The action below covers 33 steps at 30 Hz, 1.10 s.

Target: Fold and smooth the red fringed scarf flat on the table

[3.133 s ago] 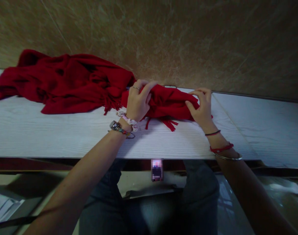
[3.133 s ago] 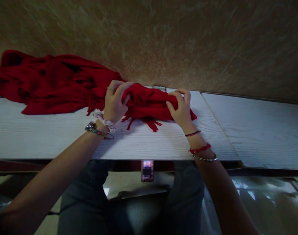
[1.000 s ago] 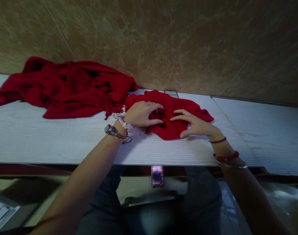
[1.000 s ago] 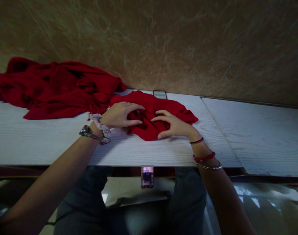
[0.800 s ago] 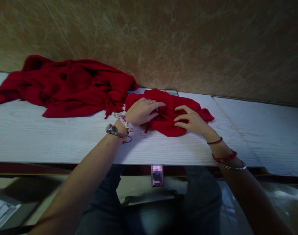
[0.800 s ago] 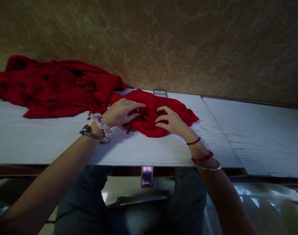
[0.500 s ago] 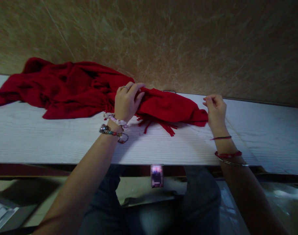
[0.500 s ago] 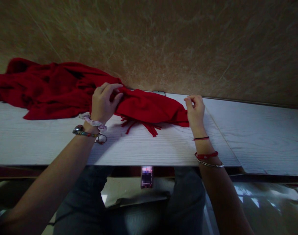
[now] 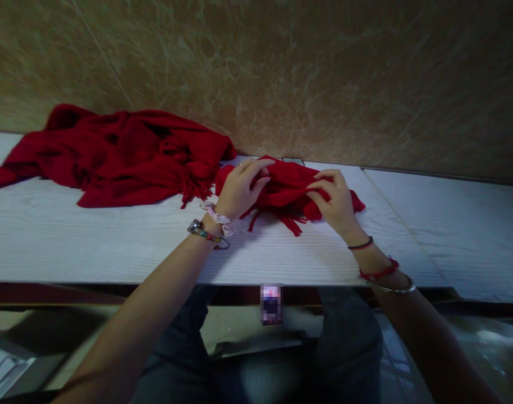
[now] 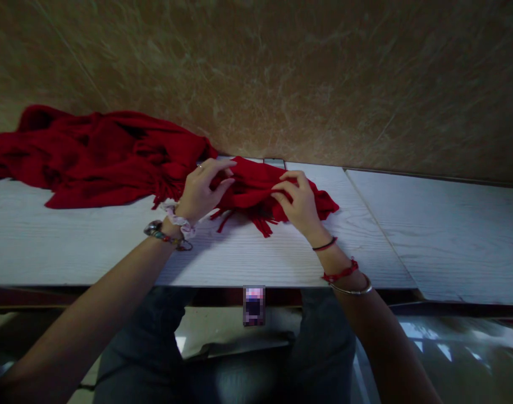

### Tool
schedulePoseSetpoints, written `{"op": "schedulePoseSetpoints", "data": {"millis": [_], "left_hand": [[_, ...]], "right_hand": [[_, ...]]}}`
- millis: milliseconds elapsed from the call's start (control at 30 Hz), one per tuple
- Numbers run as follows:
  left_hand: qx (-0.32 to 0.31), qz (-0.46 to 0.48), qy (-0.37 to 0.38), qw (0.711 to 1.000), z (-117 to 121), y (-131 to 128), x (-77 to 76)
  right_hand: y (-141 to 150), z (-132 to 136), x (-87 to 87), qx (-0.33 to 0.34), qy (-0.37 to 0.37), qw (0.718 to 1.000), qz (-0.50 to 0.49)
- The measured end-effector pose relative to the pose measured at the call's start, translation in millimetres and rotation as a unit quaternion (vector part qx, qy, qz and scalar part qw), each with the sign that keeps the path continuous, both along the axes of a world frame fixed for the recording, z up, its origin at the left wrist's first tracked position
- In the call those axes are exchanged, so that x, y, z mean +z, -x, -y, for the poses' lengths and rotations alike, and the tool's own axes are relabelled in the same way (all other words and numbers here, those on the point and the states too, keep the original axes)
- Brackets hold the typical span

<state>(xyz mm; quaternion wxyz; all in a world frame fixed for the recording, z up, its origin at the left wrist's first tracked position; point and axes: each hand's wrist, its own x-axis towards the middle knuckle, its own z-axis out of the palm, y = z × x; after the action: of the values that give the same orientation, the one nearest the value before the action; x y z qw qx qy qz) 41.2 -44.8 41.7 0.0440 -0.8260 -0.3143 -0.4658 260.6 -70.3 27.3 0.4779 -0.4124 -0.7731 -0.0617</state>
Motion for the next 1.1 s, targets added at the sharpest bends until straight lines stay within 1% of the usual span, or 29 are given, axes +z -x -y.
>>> {"op": "schedulePoseSetpoints", "data": {"millis": [67, 133, 200, 233, 300, 400, 467, 533, 600, 633, 667, 700, 733, 767, 800, 833, 900, 967, 1033, 1100], "left_hand": [[-0.005, -0.052, -0.05, 0.997, 1.9, -2.0, -0.3], [-0.029, -0.12, -0.084, 0.989, 4.2, -5.2, -0.6], [-0.041, -0.169, -0.095, 0.98, 5.7, -8.1, -1.3], [-0.032, -0.175, -0.097, 0.979, 5.8, -8.9, -2.1], [0.006, -0.152, -0.105, 0.983, 4.5, -8.5, -3.5], [0.077, -0.068, -0.13, 0.986, -0.3, -3.3, -0.6], [0.106, -0.011, -0.142, 0.984, -5.7, 2.2, 9.6], [0.12, 0.034, -0.143, 0.982, -13.0, 9.2, 27.3], [0.127, 0.075, -0.139, 0.979, -21.6, 17.8, 48.2], [0.129, 0.097, -0.136, 0.977, -26.1, 22.5, 57.3], [0.131, 0.118, -0.128, 0.976, -30.3, 27.2, 64.0], [0.127, 0.134, -0.114, 0.976, -34.3, 31.6, 67.3], [0.121, 0.142, -0.095, 0.978, -37.9, 35.4, 66.7], [0.111, 0.135, -0.072, 0.982, -41.1, 38.4, 62.1], [0.098, 0.116, -0.047, 0.987, -43.7, 40.5, 53.8], [0.094, 0.091, -0.022, 0.991, -45.9, 41.7, 42.9], [0.098, 0.038, 0.024, 0.994, -47.9, 42.0, 17.8], [0.102, 0.006, 0.057, 0.993, -46.5, 41.0, -3.2], [0.087, -0.016, 0.053, 0.995, -41.8, 39.7, -14.1], [0.057, -0.042, 0.022, 0.997, -35.1, 38.1, -15.1]], "right_hand": [[-10.2, -7.3, 1.2, -0.018, 0.004, 0.996, -0.086], [-18.8, -14.4, 0.7, -0.016, 0.018, 0.986, -0.166], [-24.4, -19.6, -1.4, 0.013, 0.041, 0.97, -0.239], [-25.6, -21.1, -2.6, 0.036, 0.053, 0.96, -0.273], [-24.6, -22.0, -4.0, 0.087, 0.071, 0.938, -0.329], [-17.6, -21.4, 1.1, 0.136, 0.088, 0.906, -0.392], [-15.3, -23.9, 13.3, 0.158, 0.099, 0.885, -0.426], [-20.8, -31.0, 33.5, 0.18, 0.094, 0.873, -0.443], [-36.0, -42.3, 57.3, 0.185, 0.061, 0.88, -0.432], [-46.3, -48.7, 67.9, 0.171, 0.033, 0.892, -0.418], [-57.1, -55.1, 75.9, 0.141, 0.002, 0.904, -0.403], [-67.3, -61.0, 80.4, 0.101, -0.031, 0.915, -0.389], [-75.7, -65.9, 80.8, 0.044, -0.05, 0.931, -0.359], [-81.2, -69.7, 77.2, -0.02, -0.059, 0.948, -0.314], [-83.3, -72.1, 70.1, -0.078, -0.053, 0.962, -0.255], [-81.9, -73.0, 60.4, -0.108, -0.014, 0.977, -0.181], [-69.5, -69.8, 38.9, -0.093, 0.033, 0.987, -0.128], [-49.2, -60.6, 22.4, -0.095, 0.01, 0.991, -0.09], [-27.5, -47.6, 14.6, -0.078, -0.022, 0.995, -0.065], [-9.2, -34.4, 12.7, -0.03, -0.021, 0.999, -0.014]]}}
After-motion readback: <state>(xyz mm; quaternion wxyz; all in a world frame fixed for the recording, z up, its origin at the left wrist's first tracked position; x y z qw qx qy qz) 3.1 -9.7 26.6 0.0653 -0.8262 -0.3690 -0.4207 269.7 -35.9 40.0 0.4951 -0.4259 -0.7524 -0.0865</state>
